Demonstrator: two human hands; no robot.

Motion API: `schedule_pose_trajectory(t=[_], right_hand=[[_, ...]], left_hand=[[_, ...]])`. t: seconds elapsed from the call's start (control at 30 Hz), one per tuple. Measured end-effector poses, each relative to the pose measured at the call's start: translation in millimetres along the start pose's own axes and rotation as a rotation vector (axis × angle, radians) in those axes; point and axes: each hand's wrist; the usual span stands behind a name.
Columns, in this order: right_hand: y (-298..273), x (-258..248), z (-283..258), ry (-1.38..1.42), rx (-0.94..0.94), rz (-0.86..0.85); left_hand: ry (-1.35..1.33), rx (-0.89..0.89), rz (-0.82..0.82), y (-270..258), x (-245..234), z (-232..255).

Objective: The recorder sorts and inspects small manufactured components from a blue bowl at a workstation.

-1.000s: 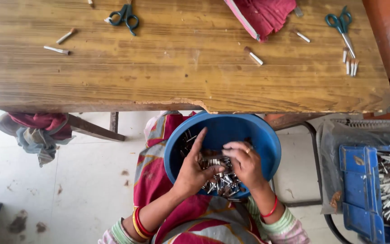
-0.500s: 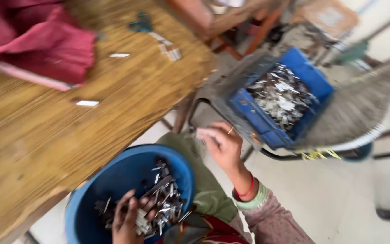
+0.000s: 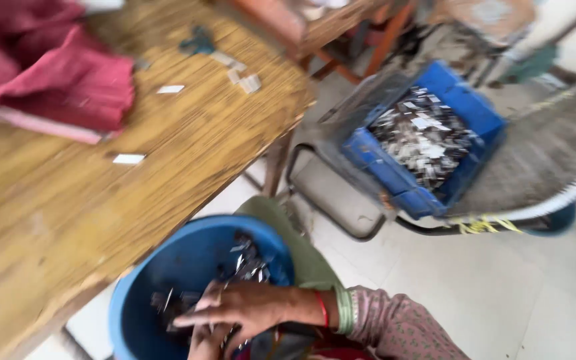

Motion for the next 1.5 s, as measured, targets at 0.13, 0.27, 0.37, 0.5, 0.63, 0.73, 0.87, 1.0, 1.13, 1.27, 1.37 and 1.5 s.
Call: schedule_pose_trajectory(t=[0.13,0.27,0.37,0.5,0.63,0.73,0.87,1.0,1.13,1.27,1.37,1.5], right_hand=[[11,28,-11,0.04,-0.1,-0.066],[33,27,-14,-0.076,-0.066,-0.118],[31,40,-1,-0.073,0.019,-0.167],[48,44,3,-0.085,0.054,-0.211],[50,50,11,-0.1,0.082,0.016],[39,70,8,0.065,0.49,0.136],[48,57,-5,0.217,0.581,0.05],[73,27,-26,-0.003,0.992,-0.045],[79,15,-22,-0.168,0.506,0.013],[55,30,-4,-0.299,0.177,-0.135],[41,43,0,-0.113,0.107,-0.232],[46,40,6,0.011,-0.057,0.076]], left_hand=[[-0.173,0.07,0.245,-7,46,24],[-0.348,0.037,0.18,-9,39,26],[-0.328,0.026,0.118,2,7,-7],[-0.2,0.233,0.189,1,37,46],[-0.58,0.294,0.192,20,35,43],[-0.69,0.463,0.26,24,42,52],[-0.659,0.618,0.348,31,41,48],[-0.556,0.288,0.329,13,44,71],[-0.65,0.284,0.113,17,51,63],[-0.261,0.196,0.127,4,41,48],[-0.183,0.15,0.077,-7,35,33],[-0.39,0.117,0.087,-1,16,4]])
Point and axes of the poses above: each hand's wrist, its own y-axis towards the middle knuckle, its own x-axis out of the palm, z = x × y, and after that the axes turned 3 degrees about -x, right-handed
